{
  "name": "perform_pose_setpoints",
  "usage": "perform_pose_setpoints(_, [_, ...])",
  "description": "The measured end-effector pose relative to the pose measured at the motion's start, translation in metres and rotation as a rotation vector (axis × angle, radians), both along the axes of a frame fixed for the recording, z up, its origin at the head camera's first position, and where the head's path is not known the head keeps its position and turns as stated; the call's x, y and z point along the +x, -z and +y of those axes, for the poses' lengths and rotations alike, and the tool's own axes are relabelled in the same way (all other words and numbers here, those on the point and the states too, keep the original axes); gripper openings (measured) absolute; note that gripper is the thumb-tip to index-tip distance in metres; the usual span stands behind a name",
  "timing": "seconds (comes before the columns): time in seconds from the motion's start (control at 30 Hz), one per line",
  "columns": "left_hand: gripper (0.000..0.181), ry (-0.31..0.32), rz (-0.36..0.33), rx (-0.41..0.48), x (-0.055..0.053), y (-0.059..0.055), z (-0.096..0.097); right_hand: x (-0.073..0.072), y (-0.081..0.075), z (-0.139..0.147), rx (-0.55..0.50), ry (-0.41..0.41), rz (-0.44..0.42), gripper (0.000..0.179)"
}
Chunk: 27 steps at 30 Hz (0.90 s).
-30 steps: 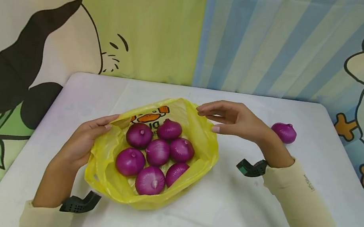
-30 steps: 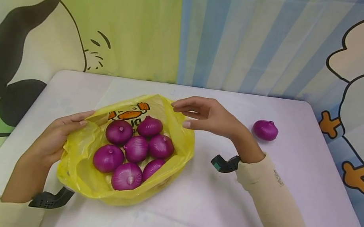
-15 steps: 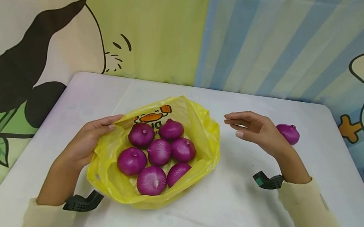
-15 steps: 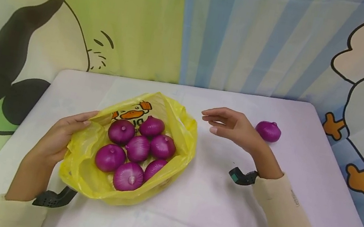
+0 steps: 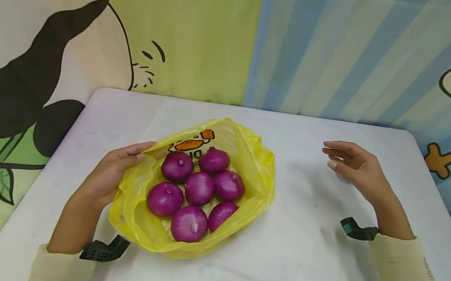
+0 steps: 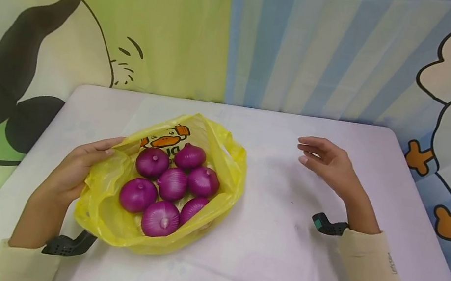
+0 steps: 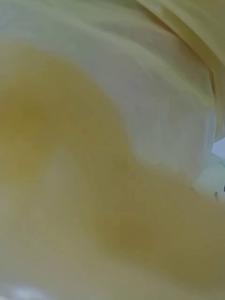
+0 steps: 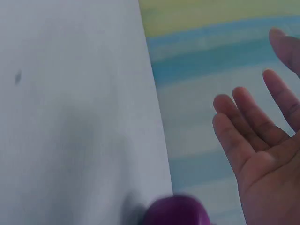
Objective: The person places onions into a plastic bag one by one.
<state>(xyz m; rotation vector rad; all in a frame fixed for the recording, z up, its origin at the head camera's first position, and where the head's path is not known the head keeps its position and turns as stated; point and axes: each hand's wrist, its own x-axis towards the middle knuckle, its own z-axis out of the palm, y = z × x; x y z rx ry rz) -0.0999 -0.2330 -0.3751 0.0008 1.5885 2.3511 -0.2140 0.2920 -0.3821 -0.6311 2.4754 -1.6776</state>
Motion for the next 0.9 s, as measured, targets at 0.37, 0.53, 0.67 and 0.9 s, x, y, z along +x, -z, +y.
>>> perform_pose_setpoints(0.37, [0.038, -0.016, -0.001, 0.003, -0.004, -0.002, 0.001, -0.008, 0.015, 0.049, 0.066, 0.397, -0.003, 0.049])
perform_pose_setpoints(0.53, [0.038, -0.015, -0.007, -0.01, -0.002, -0.001, 0.001, -0.008, 0.017, 0.059, 0.017, 0.48, 0.017, 0.046])
perform_pose_setpoints(0.67, [0.038, -0.019, -0.006, -0.008, 0.0, 0.0, -0.002, -0.012, 0.017, 0.062, 0.043, 0.55, 0.0, 0.054])
perform_pose_setpoints(0.9, [0.037, -0.008, -0.01, 0.014, -0.001, 0.001, -0.001, -0.018, 0.032, 0.074, 0.186, 0.497, -0.165, 0.096])
